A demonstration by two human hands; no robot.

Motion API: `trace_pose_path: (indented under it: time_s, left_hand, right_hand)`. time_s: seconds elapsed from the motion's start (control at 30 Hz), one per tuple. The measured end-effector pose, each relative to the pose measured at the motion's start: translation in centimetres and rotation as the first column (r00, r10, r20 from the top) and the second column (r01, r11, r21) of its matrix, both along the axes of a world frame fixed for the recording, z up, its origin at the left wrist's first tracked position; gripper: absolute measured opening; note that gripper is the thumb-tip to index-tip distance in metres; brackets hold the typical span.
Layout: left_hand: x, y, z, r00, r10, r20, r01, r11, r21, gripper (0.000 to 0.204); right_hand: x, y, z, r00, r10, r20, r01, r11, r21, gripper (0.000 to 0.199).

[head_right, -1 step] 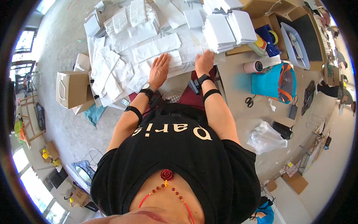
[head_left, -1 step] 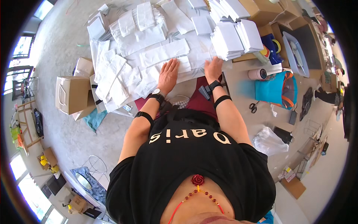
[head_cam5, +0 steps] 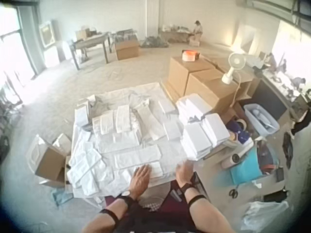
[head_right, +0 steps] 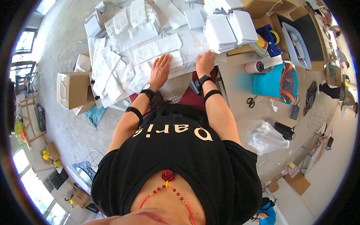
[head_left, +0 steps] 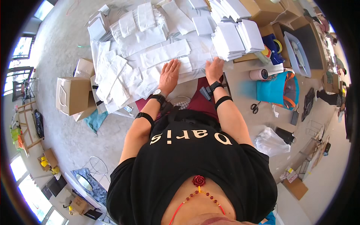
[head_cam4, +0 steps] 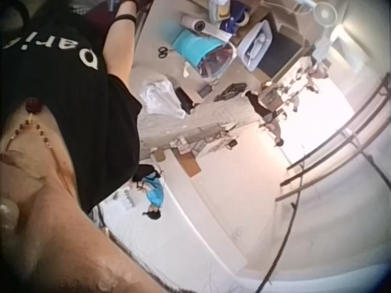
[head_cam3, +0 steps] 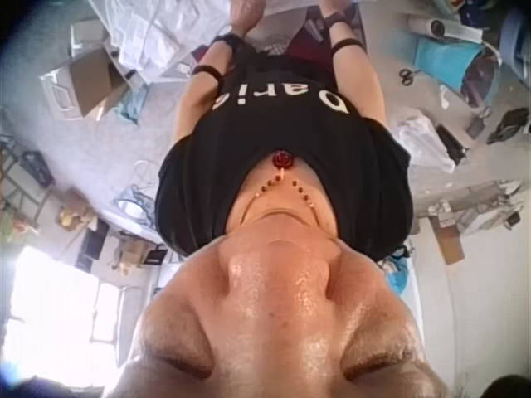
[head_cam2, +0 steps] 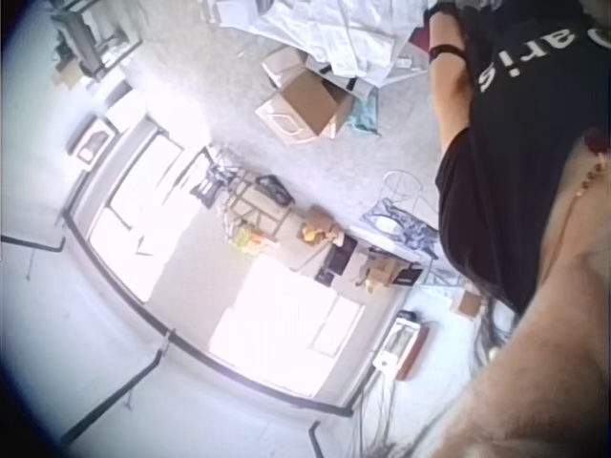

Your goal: The person folds white paper envelopes one at a time on a table, pressing the creases by hand and placing them into a stack.

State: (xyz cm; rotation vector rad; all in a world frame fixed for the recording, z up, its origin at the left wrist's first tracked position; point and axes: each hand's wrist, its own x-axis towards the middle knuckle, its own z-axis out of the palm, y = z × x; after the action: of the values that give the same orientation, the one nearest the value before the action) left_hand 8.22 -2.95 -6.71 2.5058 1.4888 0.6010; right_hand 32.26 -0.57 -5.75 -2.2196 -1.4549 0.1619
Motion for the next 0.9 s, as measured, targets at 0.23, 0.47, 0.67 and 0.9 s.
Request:
trace_pose_path:
  time_s: [0.23,0.47,0.67,0.9]
  left_hand:
    - [2.7,1.5,2.1,0.980,0.062,0.190,-0.049,0.996,-0.073,0.043]
    - [4.5,2.4,1.7,0.947,0.141,0.289,-0.074,0.971,-0.229,0.049]
    - [4.5,2.4,1.4,0.949,0.137,0.283,-0.078,0.975,-0.209,0.053]
    - [5.0,2.3,1.2,0.952,0.143,0.271,-0.091,0.976,-0.196,0.050]
  right_hand:
    - [1.6,0.9,-2.8,0.994,0.106,-0.008,-0.105,0.990,0.093,0.021]
    - [1.1,0.7,-0.9,0.909,0.111,-0.401,-0.043,0.984,0.175,0.017]
    - [-2.1,0.3,4.0,0.801,0.259,-0.540,-0.053,0.929,0.367,0.031]
    - [-6.2,-1.3,5.9,0.732,0.437,-0.522,-0.257,0.887,0.383,0.032]
